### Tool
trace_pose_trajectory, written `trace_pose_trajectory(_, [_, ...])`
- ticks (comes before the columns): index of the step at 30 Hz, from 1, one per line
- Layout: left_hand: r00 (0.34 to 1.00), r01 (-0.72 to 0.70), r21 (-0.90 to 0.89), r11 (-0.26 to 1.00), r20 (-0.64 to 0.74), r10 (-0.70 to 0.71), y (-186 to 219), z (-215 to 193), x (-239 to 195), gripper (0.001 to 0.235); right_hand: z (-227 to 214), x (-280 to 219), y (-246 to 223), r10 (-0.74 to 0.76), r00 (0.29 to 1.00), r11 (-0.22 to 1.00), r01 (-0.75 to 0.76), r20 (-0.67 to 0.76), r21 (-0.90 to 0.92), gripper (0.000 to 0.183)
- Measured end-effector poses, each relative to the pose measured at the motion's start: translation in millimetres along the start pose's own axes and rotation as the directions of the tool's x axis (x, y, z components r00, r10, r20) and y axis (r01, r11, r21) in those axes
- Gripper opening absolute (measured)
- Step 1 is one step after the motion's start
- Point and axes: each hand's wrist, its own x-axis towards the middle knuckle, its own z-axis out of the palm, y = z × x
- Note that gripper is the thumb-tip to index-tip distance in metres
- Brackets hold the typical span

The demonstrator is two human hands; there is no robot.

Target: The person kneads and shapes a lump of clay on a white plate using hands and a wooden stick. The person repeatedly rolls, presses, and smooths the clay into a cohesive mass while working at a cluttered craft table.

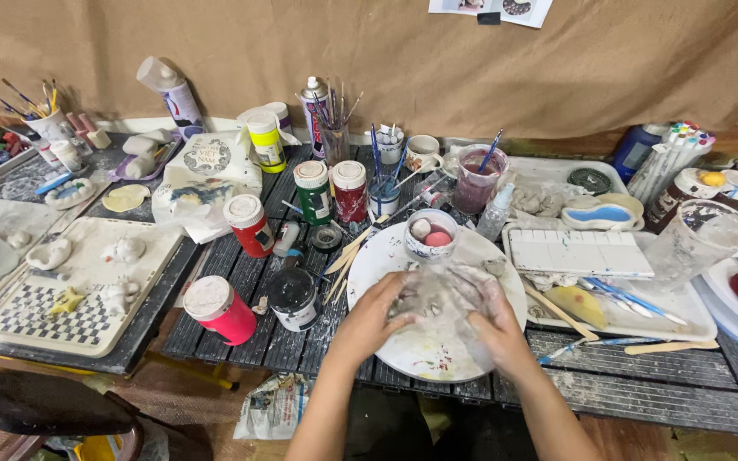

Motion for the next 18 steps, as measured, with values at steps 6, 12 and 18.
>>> trace_pose_trajectory(6, [0.97, -0.075, -0.162, 0.984, -0.24, 0.035, -8.8, 3.7, -3.0, 0.081, 35.3, -10.5, -28.2, -0.059, 0.989, 0.615, 0.145, 0.138, -0.775, 0.068])
trace_pose_trajectory(12, [0.922, -0.285, -0.587, 0.758, -0.385, 0.049, -26.6, 22.0, 4.9, 0.092, 85.6, -9.4, -24.9, -0.262, 0.942, 0.695, 0.336, 0.211, -0.636, 0.089])
trace_pose_trajectory(18, [0.694, -0.536, -0.401, 0.743, -0.71, 0.118, -40.7, 17.5, 7.6, 0.092, 103.6, 12.5, -12.2, -0.354, 0.918, 0.594, 0.369, 0.179, -0.715, 0.055])
